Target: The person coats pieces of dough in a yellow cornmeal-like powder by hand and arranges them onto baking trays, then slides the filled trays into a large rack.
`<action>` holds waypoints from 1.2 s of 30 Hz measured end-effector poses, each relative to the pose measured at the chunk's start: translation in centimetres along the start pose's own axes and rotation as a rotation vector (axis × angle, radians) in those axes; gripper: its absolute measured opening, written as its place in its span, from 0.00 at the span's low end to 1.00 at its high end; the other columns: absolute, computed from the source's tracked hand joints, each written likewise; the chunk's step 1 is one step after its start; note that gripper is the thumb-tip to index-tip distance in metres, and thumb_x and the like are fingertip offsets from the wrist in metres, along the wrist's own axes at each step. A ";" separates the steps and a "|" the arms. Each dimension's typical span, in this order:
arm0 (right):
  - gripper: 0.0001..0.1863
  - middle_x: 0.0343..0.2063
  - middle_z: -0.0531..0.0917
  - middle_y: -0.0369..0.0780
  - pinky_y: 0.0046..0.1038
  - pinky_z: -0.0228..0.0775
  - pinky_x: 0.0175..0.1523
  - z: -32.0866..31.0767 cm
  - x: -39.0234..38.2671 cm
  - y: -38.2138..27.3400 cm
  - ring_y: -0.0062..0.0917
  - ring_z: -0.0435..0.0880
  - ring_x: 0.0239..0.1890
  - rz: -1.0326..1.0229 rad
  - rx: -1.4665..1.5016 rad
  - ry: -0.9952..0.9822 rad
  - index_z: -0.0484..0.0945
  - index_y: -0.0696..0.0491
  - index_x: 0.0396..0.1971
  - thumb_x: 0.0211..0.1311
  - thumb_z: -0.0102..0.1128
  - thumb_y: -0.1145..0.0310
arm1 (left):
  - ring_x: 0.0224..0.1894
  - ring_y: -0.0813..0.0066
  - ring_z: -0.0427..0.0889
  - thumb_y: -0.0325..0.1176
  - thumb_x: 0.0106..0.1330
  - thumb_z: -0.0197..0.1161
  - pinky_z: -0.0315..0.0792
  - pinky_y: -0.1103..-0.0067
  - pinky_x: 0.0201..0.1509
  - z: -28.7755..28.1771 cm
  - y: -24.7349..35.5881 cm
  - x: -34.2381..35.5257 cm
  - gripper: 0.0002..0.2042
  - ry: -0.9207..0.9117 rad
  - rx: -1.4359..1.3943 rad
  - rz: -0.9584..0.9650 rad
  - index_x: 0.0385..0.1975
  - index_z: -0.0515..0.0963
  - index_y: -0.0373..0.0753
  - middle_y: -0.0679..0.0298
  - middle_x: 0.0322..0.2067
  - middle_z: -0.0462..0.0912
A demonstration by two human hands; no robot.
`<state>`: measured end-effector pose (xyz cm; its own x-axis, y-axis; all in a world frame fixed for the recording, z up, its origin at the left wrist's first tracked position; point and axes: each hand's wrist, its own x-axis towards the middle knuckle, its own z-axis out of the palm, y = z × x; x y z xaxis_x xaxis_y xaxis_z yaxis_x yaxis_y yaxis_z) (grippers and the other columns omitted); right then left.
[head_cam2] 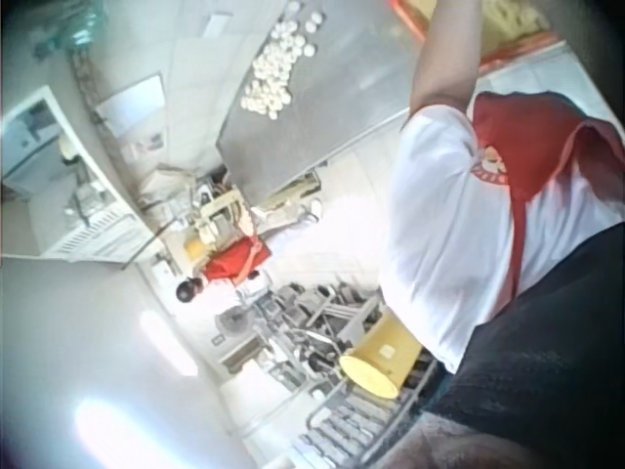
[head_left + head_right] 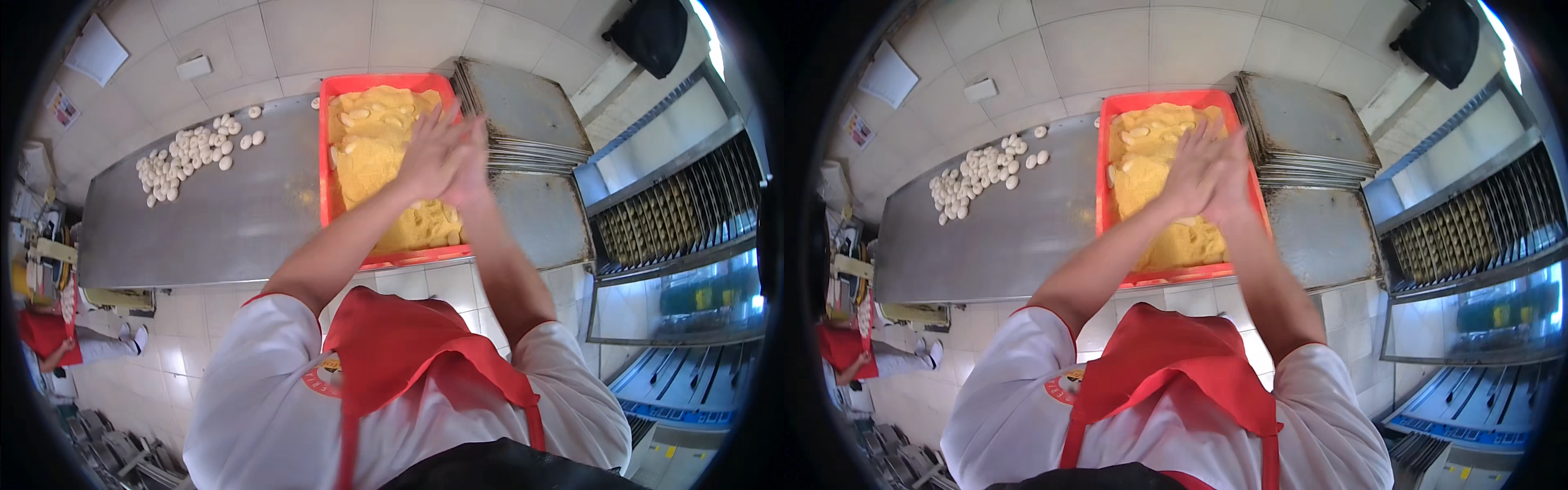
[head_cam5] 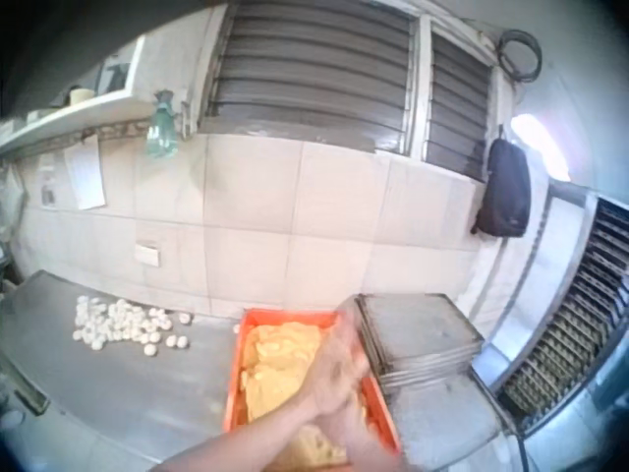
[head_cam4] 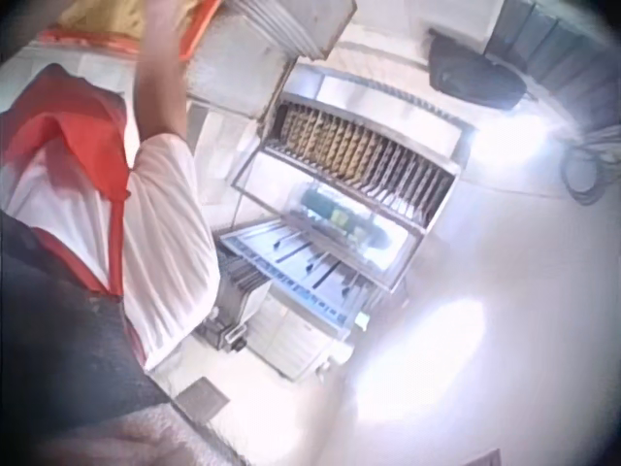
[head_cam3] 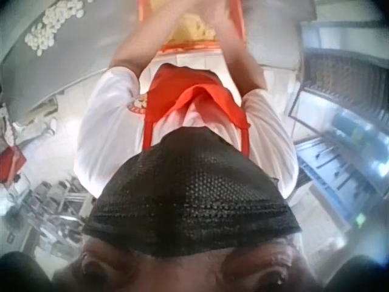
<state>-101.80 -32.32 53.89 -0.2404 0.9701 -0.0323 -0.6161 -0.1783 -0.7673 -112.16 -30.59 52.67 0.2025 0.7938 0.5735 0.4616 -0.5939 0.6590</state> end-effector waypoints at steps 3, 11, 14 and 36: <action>0.46 0.80 0.55 0.42 0.38 0.47 0.82 5.4 -0.9 -12.0 0.33 0.54 0.80 -0.460 -0.019 -0.198 0.55 0.57 0.78 0.79 0.32 0.33 | 0.83 0.46 0.40 0.61 0.78 0.44 0.36 0.61 0.84 0.6 -5.5 -4.5 0.39 -0.089 0.353 -0.160 0.80 0.54 0.41 0.47 0.81 0.45; 0.44 0.81 0.52 0.41 0.39 0.43 0.83 -4.9 -3.0 3.1 0.35 0.51 0.82 0.197 -0.584 -0.036 0.53 0.53 0.80 0.79 0.31 0.33 | 0.84 0.57 0.38 0.65 0.77 0.43 0.36 0.63 0.84 -3.4 11.4 5.7 0.44 0.111 -0.701 -0.128 0.82 0.41 0.40 0.49 0.82 0.41; 0.44 0.81 0.51 0.41 0.39 0.42 0.83 0.9 -2.1 -2.1 0.36 0.50 0.82 -0.102 -0.119 -0.180 0.52 0.52 0.80 0.79 0.31 0.33 | 0.84 0.56 0.39 0.65 0.77 0.44 0.38 0.61 0.84 -1.5 4.8 0.8 0.44 0.079 -0.216 0.041 0.82 0.44 0.40 0.51 0.82 0.42; 0.52 0.76 0.59 0.52 0.54 0.39 0.81 2.2 -9.3 -23.6 0.42 0.52 0.80 -0.925 -0.476 -0.640 0.52 0.65 0.76 0.75 0.39 0.31 | 0.68 0.55 0.73 0.41 0.79 0.53 0.66 0.63 0.73 -14.8 7.5 -4.3 0.27 0.698 0.101 0.059 0.74 0.67 0.39 0.51 0.66 0.75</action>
<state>-86.61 -37.47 73.72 -0.2660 0.4187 0.8683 -0.4466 0.7447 -0.4960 -122.38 -40.41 62.34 -0.3560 0.4711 0.8070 0.5519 -0.5909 0.5884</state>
